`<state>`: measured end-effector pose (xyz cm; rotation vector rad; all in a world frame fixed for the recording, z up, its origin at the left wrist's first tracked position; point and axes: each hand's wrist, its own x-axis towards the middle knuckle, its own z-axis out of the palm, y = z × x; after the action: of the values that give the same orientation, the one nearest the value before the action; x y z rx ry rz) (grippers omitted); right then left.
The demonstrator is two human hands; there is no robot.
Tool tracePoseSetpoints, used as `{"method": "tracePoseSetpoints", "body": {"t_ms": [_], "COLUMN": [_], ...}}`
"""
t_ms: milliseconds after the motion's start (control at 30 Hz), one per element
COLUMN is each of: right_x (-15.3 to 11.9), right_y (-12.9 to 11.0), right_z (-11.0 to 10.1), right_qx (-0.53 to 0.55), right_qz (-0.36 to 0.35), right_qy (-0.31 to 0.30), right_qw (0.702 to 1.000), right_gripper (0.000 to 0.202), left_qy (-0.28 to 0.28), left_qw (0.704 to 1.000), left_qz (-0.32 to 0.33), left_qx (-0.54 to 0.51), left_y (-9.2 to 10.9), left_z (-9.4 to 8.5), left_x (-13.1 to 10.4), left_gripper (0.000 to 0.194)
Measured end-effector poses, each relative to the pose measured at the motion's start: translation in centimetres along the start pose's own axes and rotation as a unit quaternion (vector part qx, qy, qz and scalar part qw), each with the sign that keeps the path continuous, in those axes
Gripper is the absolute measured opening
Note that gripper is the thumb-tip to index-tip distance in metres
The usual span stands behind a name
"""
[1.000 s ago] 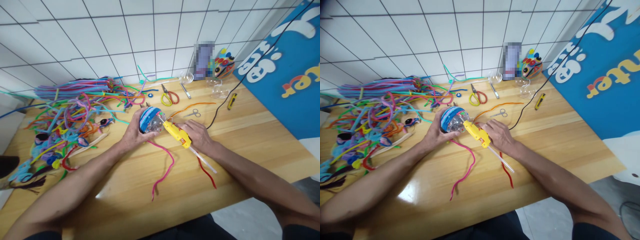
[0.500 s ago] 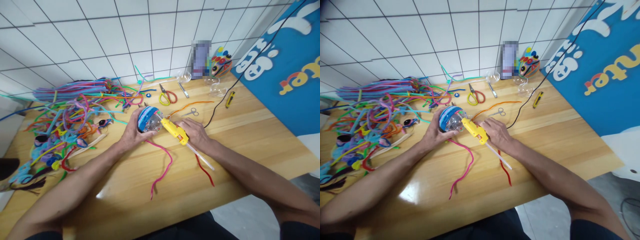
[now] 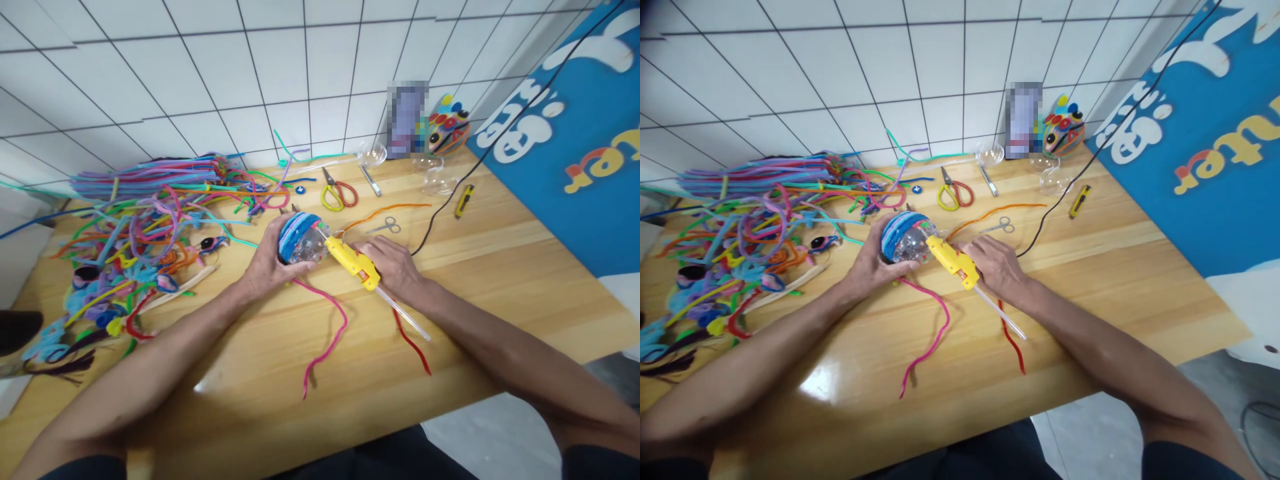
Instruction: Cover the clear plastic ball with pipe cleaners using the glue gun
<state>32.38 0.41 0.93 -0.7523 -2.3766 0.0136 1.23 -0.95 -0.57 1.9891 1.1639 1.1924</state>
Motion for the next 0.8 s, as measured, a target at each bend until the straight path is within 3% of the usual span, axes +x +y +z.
{"method": "tracePoseSetpoints", "body": {"t_ms": [133, 267, 400, 633, 800], "right_x": [-0.1, -0.2, -0.2, 0.0, 0.2], "right_y": [0.0, -0.2, -0.4, -0.5, -0.5], "right_z": [-0.2, -0.5, -0.9, -1.0, -0.9], "right_qx": [-0.022, -0.056, -0.071, -0.065, -0.081], "right_qz": [-0.01, -0.003, -0.007, -0.034, -0.028], "right_qy": [0.001, -0.028, -0.026, -0.023, -0.026], "right_qw": [1.0, 0.998, 0.997, 0.997, 0.996], "right_gripper": [0.03, 0.031, 0.034, 0.037, 0.033], "left_qy": [-0.002, -0.009, 0.004, 0.038, 0.04], "left_qw": [0.999, 0.994, 0.992, 0.992, 0.991], "left_qz": [-0.009, -0.037, -0.065, 0.054, 0.082], "left_qx": [0.044, 0.103, 0.108, 0.108, 0.1], "left_y": [0.9, 2.1, 2.4, 1.3, 1.0], "left_z": [-0.6, -1.3, -1.1, -0.3, 0.3], "left_x": [0.3, 0.7, 0.8, 0.7, 0.4], "left_gripper": [0.101, 0.111, 0.107, 0.097, 0.096]}}
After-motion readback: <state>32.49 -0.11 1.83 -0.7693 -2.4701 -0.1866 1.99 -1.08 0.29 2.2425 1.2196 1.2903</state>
